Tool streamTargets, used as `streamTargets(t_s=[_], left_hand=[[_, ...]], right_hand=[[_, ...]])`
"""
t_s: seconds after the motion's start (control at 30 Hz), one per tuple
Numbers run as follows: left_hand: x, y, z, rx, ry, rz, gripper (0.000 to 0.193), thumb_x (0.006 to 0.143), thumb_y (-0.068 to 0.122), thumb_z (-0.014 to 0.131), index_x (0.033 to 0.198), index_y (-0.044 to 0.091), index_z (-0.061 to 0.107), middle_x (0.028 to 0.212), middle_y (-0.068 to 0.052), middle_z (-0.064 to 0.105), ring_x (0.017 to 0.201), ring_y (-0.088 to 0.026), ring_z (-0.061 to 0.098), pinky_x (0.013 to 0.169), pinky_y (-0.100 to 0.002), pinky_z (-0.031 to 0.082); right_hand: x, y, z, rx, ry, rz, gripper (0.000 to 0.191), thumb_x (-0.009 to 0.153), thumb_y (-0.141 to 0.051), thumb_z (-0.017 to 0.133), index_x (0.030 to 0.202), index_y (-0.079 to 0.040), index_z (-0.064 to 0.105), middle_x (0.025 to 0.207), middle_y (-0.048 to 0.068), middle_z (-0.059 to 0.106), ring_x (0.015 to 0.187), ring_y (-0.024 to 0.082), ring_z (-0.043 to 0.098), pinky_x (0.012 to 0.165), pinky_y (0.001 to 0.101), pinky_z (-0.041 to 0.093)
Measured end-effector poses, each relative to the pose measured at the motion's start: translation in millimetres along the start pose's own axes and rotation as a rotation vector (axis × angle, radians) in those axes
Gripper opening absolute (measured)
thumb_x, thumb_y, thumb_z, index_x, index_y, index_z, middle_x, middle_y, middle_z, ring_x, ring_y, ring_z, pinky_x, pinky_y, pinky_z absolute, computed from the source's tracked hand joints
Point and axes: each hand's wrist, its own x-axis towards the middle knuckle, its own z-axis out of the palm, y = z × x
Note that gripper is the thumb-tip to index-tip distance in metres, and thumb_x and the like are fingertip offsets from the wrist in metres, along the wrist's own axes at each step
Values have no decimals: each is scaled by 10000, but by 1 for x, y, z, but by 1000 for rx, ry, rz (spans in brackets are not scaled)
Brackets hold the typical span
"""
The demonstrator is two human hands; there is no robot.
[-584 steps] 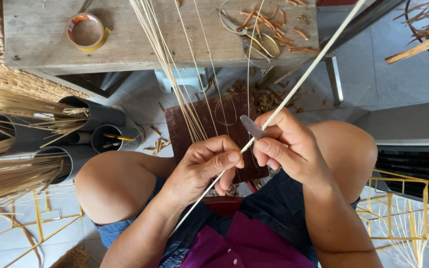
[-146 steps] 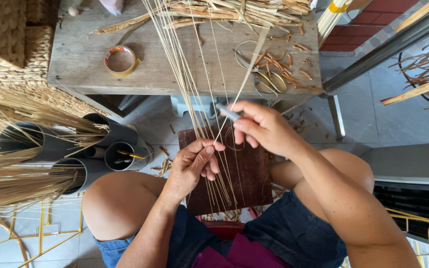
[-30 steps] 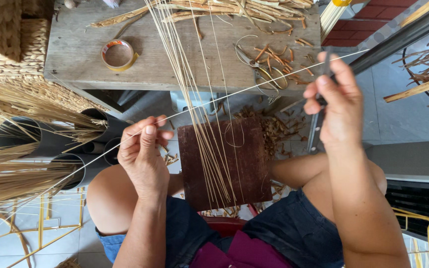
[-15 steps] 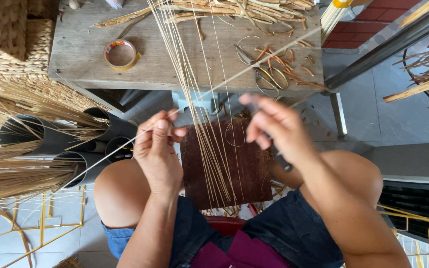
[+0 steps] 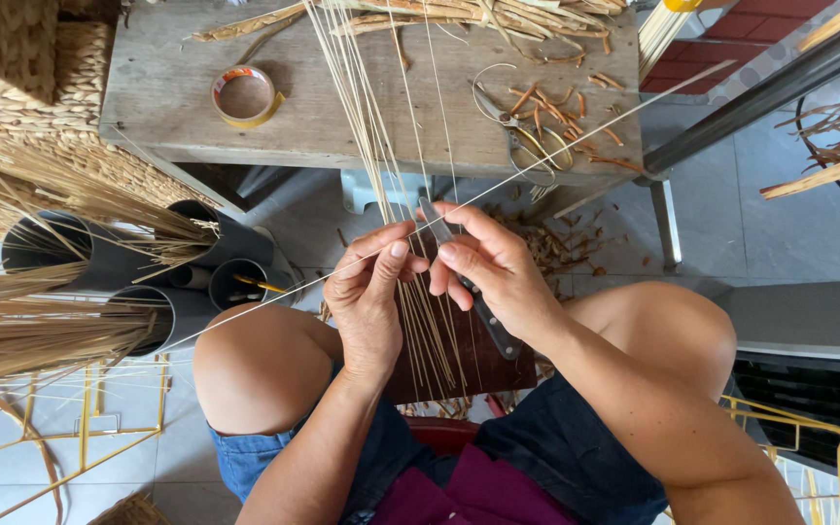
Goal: The person sits on a low stool and uses a small knife to split and shave long bamboo strips into thin, even weaving strands, drawing the knife along each strip and setting finished strands with a growing bundle of processed strips on the work board.
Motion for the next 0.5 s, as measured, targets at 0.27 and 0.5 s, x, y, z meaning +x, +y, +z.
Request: streamTargets(t_s=[0.27, 0.5], left_hand=[[8, 6, -8, 25, 70, 23, 187, 1019, 117, 686, 1170, 7, 707, 1125, -139, 770, 789, -126, 704, 719, -230, 526], [7, 1, -8, -29, 100, -4, 184, 1024, 106, 685, 1173, 0, 699, 1124, -151, 769, 793, -130, 698, 720, -235, 527]], right_hand=[[1, -7, -10, 24, -24, 75, 421, 1072, -139, 519, 1477, -25, 509, 779, 78, 659, 591, 77, 520, 548, 208, 443], [-5, -10, -7, 15, -205, 129, 533, 1053, -144, 522, 1564, -71, 391, 748, 77, 648, 568, 69, 528, 523, 205, 450]])
